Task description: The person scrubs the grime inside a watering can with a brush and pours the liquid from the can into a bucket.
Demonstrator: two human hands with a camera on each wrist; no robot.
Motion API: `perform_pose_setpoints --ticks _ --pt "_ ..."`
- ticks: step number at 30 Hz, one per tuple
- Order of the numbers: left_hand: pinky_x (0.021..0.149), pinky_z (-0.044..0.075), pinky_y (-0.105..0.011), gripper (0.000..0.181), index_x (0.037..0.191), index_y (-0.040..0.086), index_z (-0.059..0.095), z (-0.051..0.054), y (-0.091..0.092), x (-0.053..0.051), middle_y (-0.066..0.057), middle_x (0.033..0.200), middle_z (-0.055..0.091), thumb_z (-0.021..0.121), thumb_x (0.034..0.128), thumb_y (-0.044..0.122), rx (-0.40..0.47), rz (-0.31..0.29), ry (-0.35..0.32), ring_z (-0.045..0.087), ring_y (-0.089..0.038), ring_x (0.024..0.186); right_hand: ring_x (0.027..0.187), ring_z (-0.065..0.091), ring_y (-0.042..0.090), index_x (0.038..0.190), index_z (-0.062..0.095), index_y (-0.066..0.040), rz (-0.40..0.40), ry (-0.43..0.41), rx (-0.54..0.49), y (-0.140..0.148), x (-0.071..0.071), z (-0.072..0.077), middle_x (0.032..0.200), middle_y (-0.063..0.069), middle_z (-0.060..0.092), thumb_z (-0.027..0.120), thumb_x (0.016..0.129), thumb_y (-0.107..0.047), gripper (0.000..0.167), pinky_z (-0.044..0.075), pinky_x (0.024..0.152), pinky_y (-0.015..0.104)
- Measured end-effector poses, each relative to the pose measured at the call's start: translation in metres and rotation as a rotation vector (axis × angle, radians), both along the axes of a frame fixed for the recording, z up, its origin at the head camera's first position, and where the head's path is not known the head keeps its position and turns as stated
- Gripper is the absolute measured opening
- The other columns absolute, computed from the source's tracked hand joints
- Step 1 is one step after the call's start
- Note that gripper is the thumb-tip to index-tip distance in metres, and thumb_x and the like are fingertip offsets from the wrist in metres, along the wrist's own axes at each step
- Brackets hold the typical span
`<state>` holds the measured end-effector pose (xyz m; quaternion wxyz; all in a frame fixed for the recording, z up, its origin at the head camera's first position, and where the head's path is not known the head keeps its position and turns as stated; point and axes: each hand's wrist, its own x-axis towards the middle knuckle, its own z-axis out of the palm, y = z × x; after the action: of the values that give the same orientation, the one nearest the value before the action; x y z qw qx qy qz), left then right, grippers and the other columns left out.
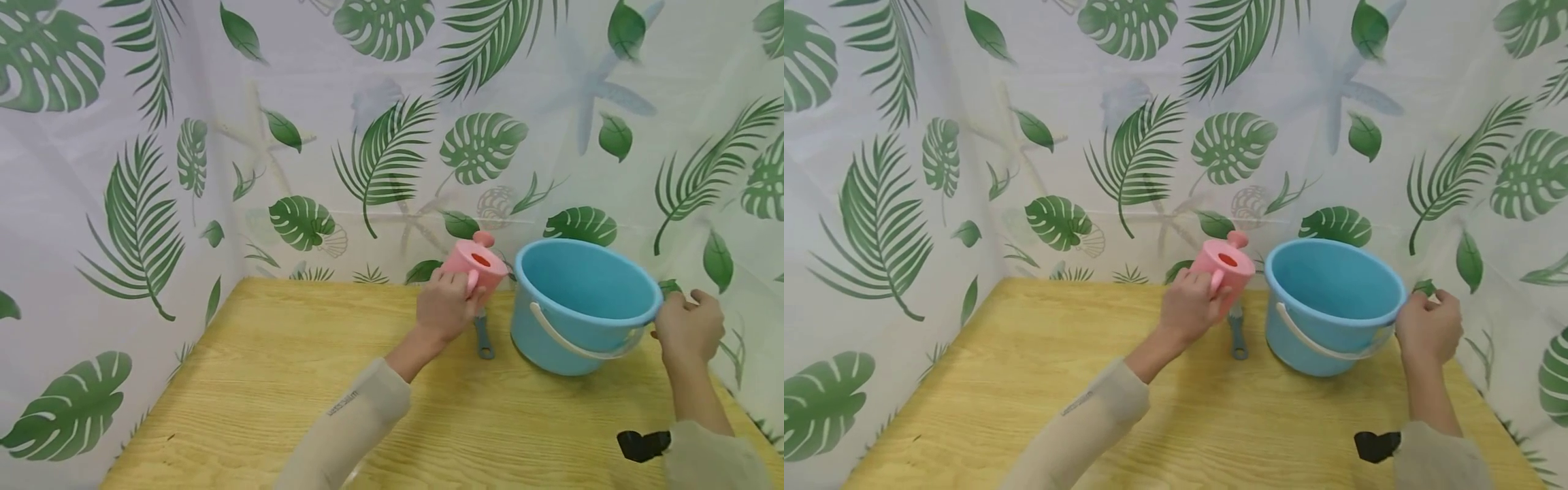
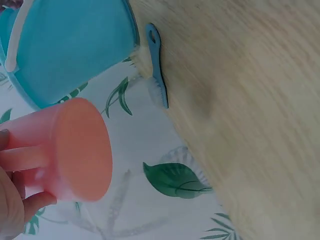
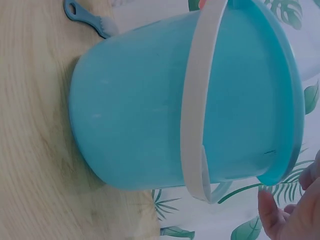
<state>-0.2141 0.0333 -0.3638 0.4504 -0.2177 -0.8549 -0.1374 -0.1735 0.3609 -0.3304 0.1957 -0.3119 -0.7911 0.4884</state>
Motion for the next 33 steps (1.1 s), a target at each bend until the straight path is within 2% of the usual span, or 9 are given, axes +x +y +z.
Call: perform_pose_setpoints --ticks 1,2,4,5,10,14,19,28,33 --pt "0.053 0.049 -0.025 0.041 0.067 0.013 0.052 -0.001 -0.003 0.0 0.001 0.064 0.057 0.075 0.0882 0.04 0.037 -0.009 -0.026 0.058 -0.019 0.066 0.08 0.072 0.013 0.157 0.022 -0.006 -0.02 0.003 0.013 -0.001 0.001 -0.001 0.151 0.022 0.04 0.027 0.099 -0.029 0.062 0.051 0.093 0.037" --pt "0.052 0.047 -0.024 0.042 0.066 0.013 0.05 -0.003 -0.007 0.0 0.001 0.062 0.055 0.075 0.0882 0.039 0.083 -0.024 -0.051 0.056 -0.019 0.064 0.1 0.069 0.018 0.157 0.024 -0.008 -0.04 0.003 0.027 -0.003 0.002 -0.002 0.151 0.02 0.042 0.028 0.099 -0.029 0.062 0.045 0.099 0.04" --pt "0.051 0.041 -0.023 0.044 0.065 0.012 0.047 -0.004 -0.015 0.001 0.001 0.06 0.05 0.077 0.0872 0.035 0.189 -0.069 -0.102 0.05 -0.019 0.06 0.127 0.05 0.03 0.155 0.028 -0.008 -0.066 0.04 0.044 -0.006 0.004 -0.005 0.147 0.019 0.043 0.03 0.099 -0.027 0.06 0.035 0.106 0.048" --pt "0.051 0.038 -0.022 0.044 0.064 0.012 0.047 -0.005 -0.019 0.001 0.001 0.059 0.049 0.078 0.0864 0.034 0.254 -0.09 -0.131 0.048 -0.019 0.06 0.134 0.039 0.034 0.155 0.029 -0.008 -0.07 0.068 0.045 -0.008 0.006 -0.008 0.149 0.017 0.041 0.03 0.099 -0.027 0.059 0.034 0.107 0.046" --pt "0.056 0.036 -0.022 0.036 0.066 0.007 0.055 -0.007 -0.039 0.004 -0.001 0.059 0.048 0.081 0.0846 0.024 0.54 -0.181 -0.246 0.047 -0.017 0.061 0.139 0.025 0.026 0.153 0.032 -0.007 -0.059 0.217 0.054 -0.019 0.015 -0.025 0.152 0.015 0.032 0.032 0.1 -0.023 0.055 0.024 0.115 0.044" --pt "0.055 0.038 -0.022 0.03 0.07 0.005 0.059 -0.014 -0.057 0.008 -0.003 0.062 0.051 0.081 0.0848 0.019 0.649 -0.19 -0.29 0.046 -0.015 0.061 0.14 0.023 0.028 0.147 0.041 -0.001 -0.083 0.364 0.115 -0.033 0.018 -0.035 0.151 0.019 0.033 0.035 0.099 -0.02 0.052 0.019 0.117 0.045" --pt "0.053 0.037 -0.024 0.032 0.068 0.005 0.057 -0.026 -0.083 0.013 -0.003 0.061 0.05 0.08 0.0851 0.018 0.72 -0.147 -0.316 0.044 -0.015 0.058 0.138 0.023 0.029 0.14 0.049 0.006 -0.081 0.543 0.25 -0.051 0.017 -0.044 0.145 0.024 0.035 0.043 0.097 -0.017 0.049 0.018 0.115 0.044" --pt "0.049 0.034 -0.025 0.037 0.063 0.005 0.054 -0.042 -0.133 0.017 0.0 0.058 0.044 0.082 0.0835 0.018 0.804 -0.036 -0.385 0.043 -0.015 0.054 0.146 0.01 0.033 0.144 0.043 0.007 0.045 0.643 0.386 -0.083 0.015 -0.041 0.148 0.027 0.031 0.047 0.096 -0.019 0.055 0.007 0.12 0.046" --pt "0.05 0.036 -0.025 0.034 0.066 0.005 0.056 -0.05 -0.151 0.02 -0.002 0.061 0.047 0.081 0.0852 0.02 0.811 0.018 -0.459 0.044 -0.016 0.057 0.145 0.012 0.037 0.14 0.046 0.011 0.065 0.746 0.475 -0.099 0.015 -0.038 0.145 0.032 0.034 0.048 0.093 -0.019 0.056 0.008 0.12 0.049"
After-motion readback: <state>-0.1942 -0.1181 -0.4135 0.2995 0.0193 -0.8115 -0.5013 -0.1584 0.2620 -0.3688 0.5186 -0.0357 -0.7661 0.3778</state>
